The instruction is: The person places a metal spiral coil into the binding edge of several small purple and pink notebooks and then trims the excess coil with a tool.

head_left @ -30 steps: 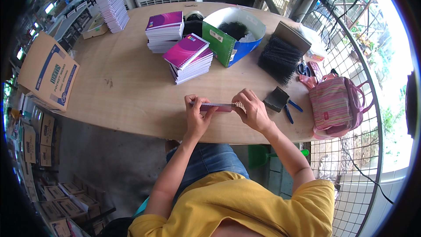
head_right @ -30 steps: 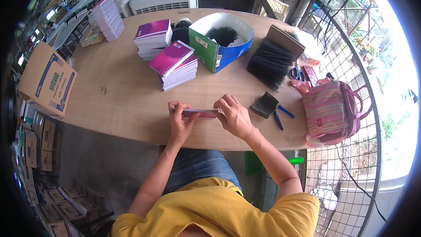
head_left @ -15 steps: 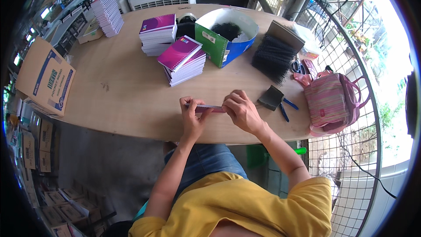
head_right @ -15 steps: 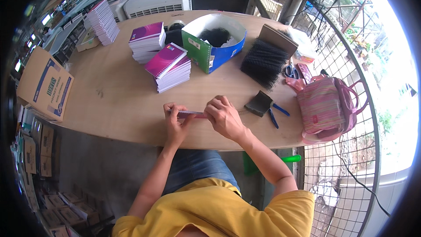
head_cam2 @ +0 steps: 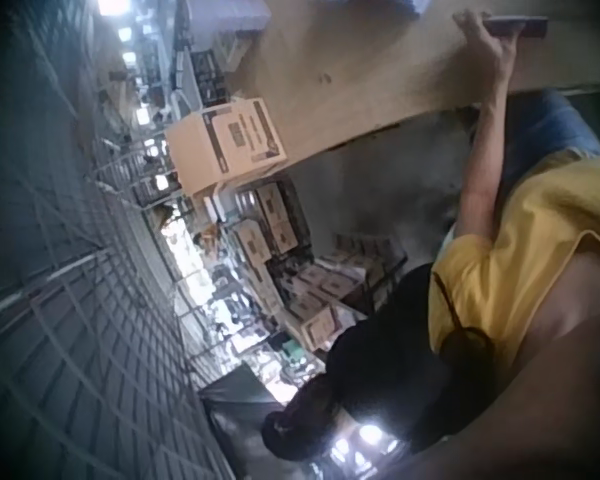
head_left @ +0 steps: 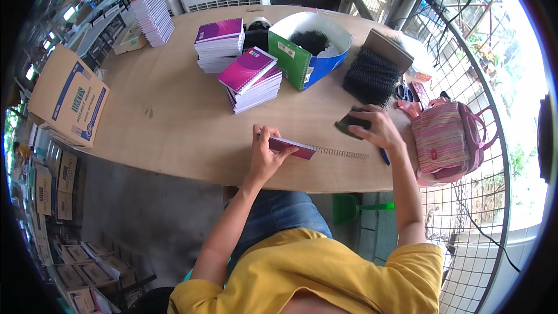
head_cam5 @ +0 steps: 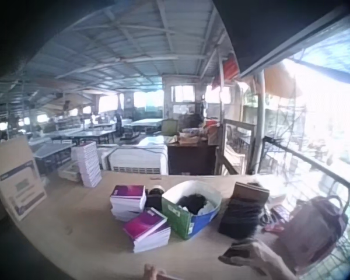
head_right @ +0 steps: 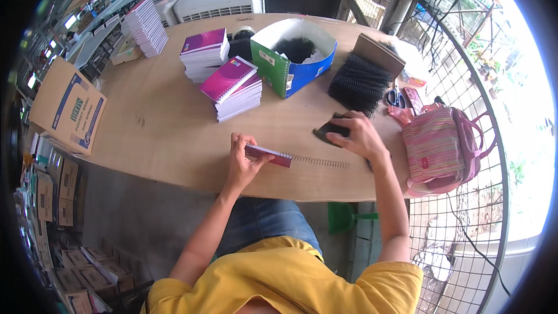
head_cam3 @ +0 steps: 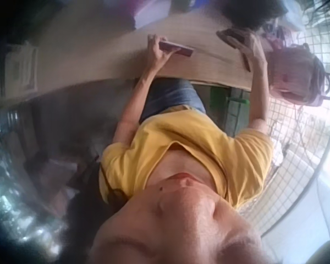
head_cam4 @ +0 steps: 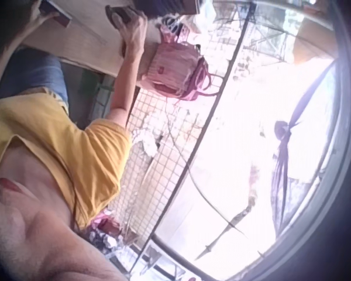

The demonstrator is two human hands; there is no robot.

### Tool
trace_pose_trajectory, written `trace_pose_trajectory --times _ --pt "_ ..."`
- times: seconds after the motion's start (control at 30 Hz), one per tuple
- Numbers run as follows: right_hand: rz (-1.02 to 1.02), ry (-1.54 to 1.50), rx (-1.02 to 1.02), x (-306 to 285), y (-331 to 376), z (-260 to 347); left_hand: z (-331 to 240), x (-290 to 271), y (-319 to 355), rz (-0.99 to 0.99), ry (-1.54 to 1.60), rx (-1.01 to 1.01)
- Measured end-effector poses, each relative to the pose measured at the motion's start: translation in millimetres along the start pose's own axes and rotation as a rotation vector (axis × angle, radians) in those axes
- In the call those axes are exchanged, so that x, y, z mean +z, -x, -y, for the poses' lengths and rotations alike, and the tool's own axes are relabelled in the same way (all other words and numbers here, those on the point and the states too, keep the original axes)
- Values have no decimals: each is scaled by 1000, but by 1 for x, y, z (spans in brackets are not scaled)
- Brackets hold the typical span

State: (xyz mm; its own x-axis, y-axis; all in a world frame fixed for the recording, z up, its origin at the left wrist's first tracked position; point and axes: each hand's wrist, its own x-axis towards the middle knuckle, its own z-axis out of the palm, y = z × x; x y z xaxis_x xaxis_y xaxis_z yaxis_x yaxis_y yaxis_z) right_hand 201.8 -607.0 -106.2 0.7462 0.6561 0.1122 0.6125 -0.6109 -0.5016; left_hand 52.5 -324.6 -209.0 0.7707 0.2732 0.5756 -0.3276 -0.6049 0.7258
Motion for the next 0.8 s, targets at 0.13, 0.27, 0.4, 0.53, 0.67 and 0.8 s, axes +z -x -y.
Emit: trace_pose_trajectory --times 0.13,0.27,0.4,0.53,0.67,0.8 --pt "5 263 -260 53 -9 -27 3 5 -1 -18 -4 35" --pt "161 -12 -204 42 -13 -21 4 7 2 -24 24 24" --pt "514 -913 -126 33 -26 22 0 10 4 -9 86 -39" --pt "483 -873 -222 43 -40 31 1 8 -1 32 -4 45" --pt "435 -172 -113 53 -46 32 2 14 1 42 50 6" --pt "494 -735 -147 56 -46 20 3 16 1 24 48 35"
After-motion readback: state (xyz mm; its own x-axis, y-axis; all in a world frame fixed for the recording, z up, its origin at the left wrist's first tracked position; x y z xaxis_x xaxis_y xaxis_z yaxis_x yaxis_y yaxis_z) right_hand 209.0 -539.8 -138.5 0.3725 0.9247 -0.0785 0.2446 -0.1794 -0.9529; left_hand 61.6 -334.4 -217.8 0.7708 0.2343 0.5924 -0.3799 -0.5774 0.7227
